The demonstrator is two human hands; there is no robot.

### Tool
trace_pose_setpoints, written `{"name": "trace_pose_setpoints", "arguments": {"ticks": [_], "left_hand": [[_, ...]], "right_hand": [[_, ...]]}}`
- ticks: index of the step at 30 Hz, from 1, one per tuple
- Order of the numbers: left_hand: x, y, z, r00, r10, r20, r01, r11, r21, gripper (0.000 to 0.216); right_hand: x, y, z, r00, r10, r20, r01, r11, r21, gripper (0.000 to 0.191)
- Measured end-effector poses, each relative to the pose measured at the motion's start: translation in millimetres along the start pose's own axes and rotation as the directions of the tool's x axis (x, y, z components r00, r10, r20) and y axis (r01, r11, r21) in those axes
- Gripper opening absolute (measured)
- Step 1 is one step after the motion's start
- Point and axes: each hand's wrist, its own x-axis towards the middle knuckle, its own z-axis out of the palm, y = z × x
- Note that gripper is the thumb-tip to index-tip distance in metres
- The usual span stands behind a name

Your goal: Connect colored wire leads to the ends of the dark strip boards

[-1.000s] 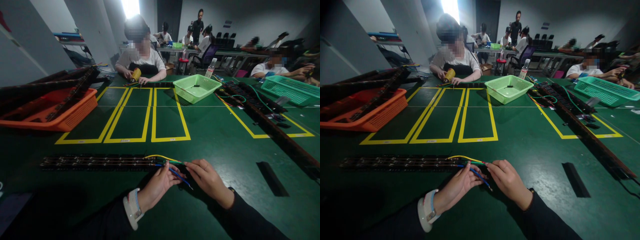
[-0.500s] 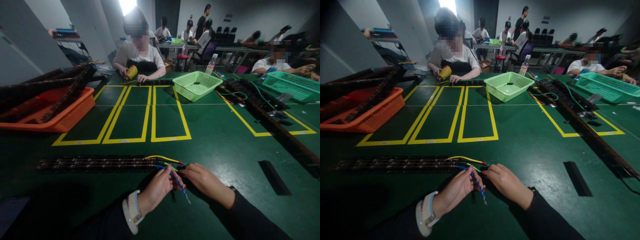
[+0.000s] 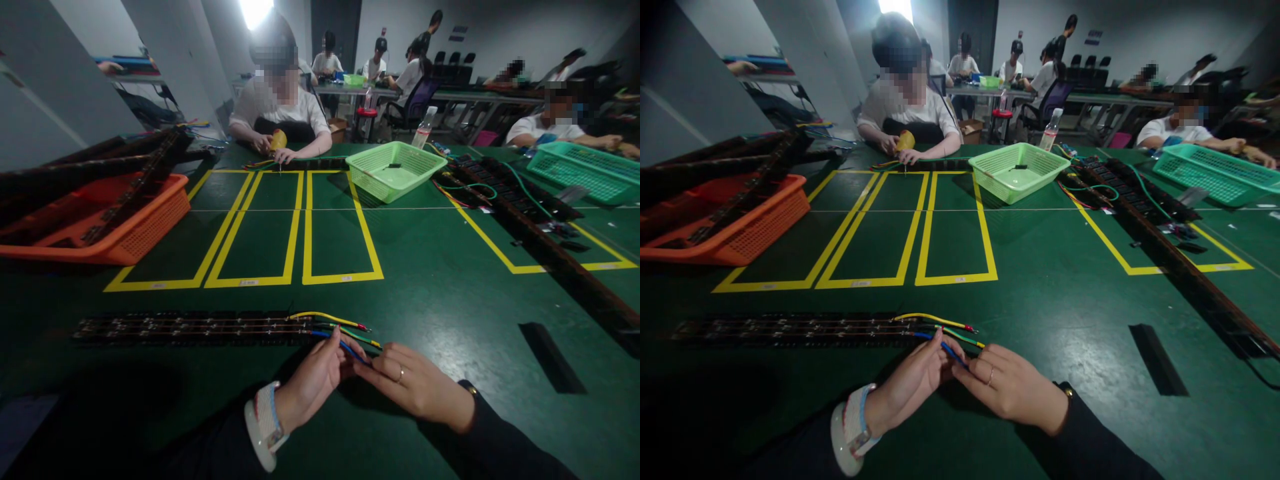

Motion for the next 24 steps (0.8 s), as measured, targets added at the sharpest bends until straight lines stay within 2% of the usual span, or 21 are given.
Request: {"name": "trace_pose_setpoints", "arguments": {"ticks": [3, 7, 14, 24], "left_hand": [[-0.2, 0.9, 2.8, 1.0, -0.011, 0.012, 0.011, 1.0, -0.007, 0.042], [-3.6, 2.2, 5.3, 0.995, -0.082, 0.053, 0.076, 0.991, 0.11, 0.045], [-5.9, 1.8, 5.6, 0.991, -0.082, 0.108, 0.062, 0.982, 0.179, 0.044], [-5.2, 1.6, 3.6, 0.99, -0.077, 0.115, 0.056, 0.982, 0.178, 0.043]], "right_hand": [[-3.3, 3.4, 1.4, 0.992, 0.106, -0.069, -0.103, 0.993, 0.05, 0.035], [-6.5, 8.1, 6.6, 0.958, 0.239, -0.162, -0.227, 0.97, 0.088, 0.028], [0.2, 10.3, 15.1, 0.958, 0.285, -0.016, -0.284, 0.957, 0.056, 0.023], [-1.0, 11.9, 1.9, 0.907, 0.418, -0.05, -0.409, 0.902, 0.138, 0.042]]}}
